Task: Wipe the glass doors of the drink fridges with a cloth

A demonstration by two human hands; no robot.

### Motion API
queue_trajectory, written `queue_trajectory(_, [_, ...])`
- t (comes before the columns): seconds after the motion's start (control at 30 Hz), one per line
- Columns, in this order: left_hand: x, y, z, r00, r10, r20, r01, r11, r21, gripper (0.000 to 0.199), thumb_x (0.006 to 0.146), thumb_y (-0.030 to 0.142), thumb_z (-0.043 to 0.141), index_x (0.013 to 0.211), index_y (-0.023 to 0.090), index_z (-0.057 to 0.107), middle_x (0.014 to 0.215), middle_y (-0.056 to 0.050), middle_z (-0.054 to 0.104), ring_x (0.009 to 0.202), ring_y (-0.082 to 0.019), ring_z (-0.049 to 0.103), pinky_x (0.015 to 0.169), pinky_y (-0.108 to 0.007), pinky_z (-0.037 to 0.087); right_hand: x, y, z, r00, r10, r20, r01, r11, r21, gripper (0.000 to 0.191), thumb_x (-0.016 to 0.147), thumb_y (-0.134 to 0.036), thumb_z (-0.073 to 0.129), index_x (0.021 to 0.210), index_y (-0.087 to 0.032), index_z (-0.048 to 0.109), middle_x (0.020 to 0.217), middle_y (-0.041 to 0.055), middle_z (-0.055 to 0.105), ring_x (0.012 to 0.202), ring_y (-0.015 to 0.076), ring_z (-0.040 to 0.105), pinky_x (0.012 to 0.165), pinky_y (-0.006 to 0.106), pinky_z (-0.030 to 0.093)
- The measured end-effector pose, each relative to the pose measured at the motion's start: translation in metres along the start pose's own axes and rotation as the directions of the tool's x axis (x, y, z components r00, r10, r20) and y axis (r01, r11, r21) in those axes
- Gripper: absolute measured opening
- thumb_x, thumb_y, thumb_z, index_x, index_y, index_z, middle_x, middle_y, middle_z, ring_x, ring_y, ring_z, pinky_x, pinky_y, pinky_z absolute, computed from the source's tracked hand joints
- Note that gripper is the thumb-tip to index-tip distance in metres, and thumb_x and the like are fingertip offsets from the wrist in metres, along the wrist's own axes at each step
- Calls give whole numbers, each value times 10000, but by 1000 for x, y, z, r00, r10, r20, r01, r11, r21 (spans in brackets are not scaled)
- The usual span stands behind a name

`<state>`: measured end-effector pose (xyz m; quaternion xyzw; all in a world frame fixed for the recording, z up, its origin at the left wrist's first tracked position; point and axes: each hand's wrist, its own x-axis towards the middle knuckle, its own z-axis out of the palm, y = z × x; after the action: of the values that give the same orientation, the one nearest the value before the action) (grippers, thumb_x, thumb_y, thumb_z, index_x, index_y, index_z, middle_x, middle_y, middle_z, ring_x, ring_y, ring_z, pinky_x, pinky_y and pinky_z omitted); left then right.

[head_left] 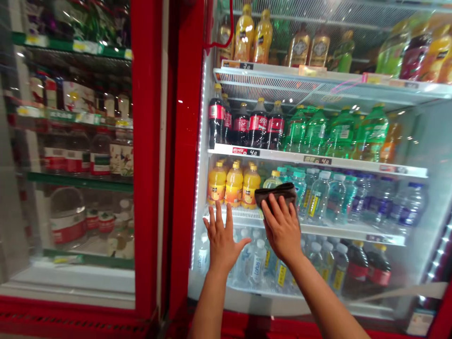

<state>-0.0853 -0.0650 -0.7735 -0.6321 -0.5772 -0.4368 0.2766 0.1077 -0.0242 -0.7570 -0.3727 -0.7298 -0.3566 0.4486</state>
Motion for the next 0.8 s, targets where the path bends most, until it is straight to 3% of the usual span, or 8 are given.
queue_trajectory(0.1, [-1,-6,-4,999,32,23,-32,999,2,1330,666,497,880,1621,233,-9,1691,-217,64,1555,-415,-2,1196,-697,180,-37,16,-5,983,-173,65,172,985,16,712,956,-172,511,1588,-389,267,1586,-17,435,1489,223,357,1254,473,200])
queue_trajectory(0.17, [-1,-9,-8,999,29,33,-30,999,15,1317,675,496,875,1621,235,-2,1691,-213,71,1553,-416,-25,1197,-709,147,-41,34,-10,992,-126,-10,126,992,-6,712,953,-197,545,1578,-411,281,1595,-23,421,1499,244,338,1253,506,194])
queue_trajectory(0.27, [0,-15,-10,1000,0,31,0,1000,23,1316,679,516,865,1621,234,-9,1691,-214,43,1547,-421,-59,1189,-726,127,-1,49,-16,983,71,-167,-74,997,-16,717,963,-263,554,1599,-370,241,1678,26,238,1546,346,183,1213,634,202])
queue_trajectory(0.33, [1,-19,-9,1000,-9,22,9,1000,20,1347,661,538,869,1620,232,-26,1691,-217,15,1543,-423,-71,1187,-725,141,41,41,-16,977,118,-175,-121,993,-6,708,963,-292,546,1602,-349,246,1694,33,176,1552,378,120,1190,676,212])
queue_trajectory(0.47, [2,-25,-3,1000,-7,1,7,1000,7,1428,612,564,887,1614,223,-72,1688,-230,20,1544,-420,-54,1190,-713,176,86,-5,-7,992,-19,-123,20,1000,13,679,940,-298,602,1567,-358,350,1674,21,253,1554,345,146,1220,623,203])
queue_trajectory(0.6, [0,-28,-4,1000,-10,-13,10,1000,9,1448,593,542,905,1614,225,-71,1686,-233,55,1547,-418,-20,1192,-698,209,35,-29,5,966,-260,-8,260,965,23,606,946,-309,611,1523,-359,434,1617,-14,385,1548,282,199,1275,523,103])
queue_trajectory(0.7, [0,-31,-8,1000,-11,-19,11,1000,12,1442,593,539,905,1616,225,-62,1685,-240,41,1546,-425,-23,1188,-704,206,-16,-11,3,930,-365,38,361,929,79,593,961,-281,586,1525,-369,425,1565,-47,463,1542,240,226,1288,493,61])
queue_trajectory(0.8, [1,-35,-12,999,-21,-30,21,1000,-7,1432,600,535,902,1615,234,-63,1684,-247,37,1546,-431,-7,1186,-709,195,-21,20,-6,961,-278,3,277,957,85,667,968,-227,564,1570,-384,321,1596,-29,408,1537,251,243,1276,545,102])
